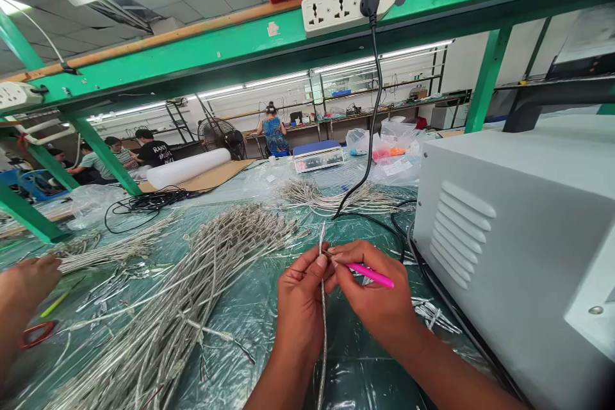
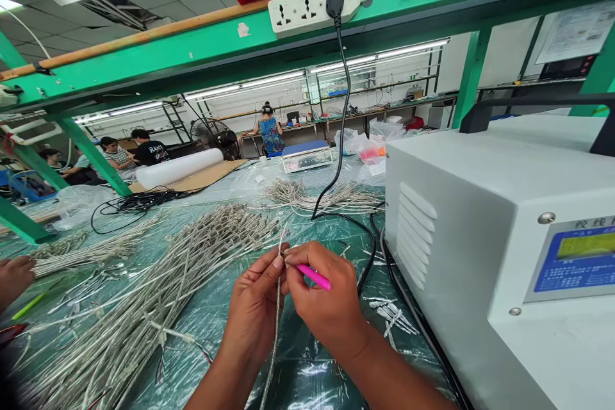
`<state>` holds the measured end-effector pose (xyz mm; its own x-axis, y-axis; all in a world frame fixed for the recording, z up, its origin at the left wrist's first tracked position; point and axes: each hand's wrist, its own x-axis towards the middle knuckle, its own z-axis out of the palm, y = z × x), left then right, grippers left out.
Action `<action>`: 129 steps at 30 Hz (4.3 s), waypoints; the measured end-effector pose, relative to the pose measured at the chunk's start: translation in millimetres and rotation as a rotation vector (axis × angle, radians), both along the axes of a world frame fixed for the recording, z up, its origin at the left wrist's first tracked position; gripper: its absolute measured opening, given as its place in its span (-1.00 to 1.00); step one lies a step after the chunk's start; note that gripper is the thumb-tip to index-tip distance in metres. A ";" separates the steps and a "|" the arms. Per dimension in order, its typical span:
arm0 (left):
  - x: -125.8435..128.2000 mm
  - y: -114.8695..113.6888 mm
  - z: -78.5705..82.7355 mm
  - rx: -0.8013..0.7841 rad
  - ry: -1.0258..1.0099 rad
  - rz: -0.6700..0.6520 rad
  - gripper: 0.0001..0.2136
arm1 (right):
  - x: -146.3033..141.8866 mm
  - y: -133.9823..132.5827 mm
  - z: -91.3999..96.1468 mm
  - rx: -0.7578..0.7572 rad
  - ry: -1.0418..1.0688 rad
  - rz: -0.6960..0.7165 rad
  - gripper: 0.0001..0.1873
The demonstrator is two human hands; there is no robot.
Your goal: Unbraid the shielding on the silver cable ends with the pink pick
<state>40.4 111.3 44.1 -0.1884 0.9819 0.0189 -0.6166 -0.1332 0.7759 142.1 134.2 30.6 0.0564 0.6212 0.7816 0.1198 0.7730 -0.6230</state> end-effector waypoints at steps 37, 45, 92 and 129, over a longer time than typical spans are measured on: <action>-0.5 3.1 -7.2 0.023 -0.031 -0.067 -0.83 | -0.9 0.8 -1.4 -0.073 0.067 -0.082 -0.79; -2.5 1.3 -6.6 0.028 -0.008 -0.043 -0.81 | -0.1 -1.2 0.6 -0.015 0.058 -0.001 -0.79; -3.2 2.4 -1.9 -0.021 0.014 0.009 -0.74 | 0.3 -2.3 -1.0 0.026 0.029 0.021 -0.80; -3.0 1.1 -4.9 0.020 0.013 -0.019 -0.78 | -2.1 -4.5 3.0 0.007 0.036 -0.011 -0.76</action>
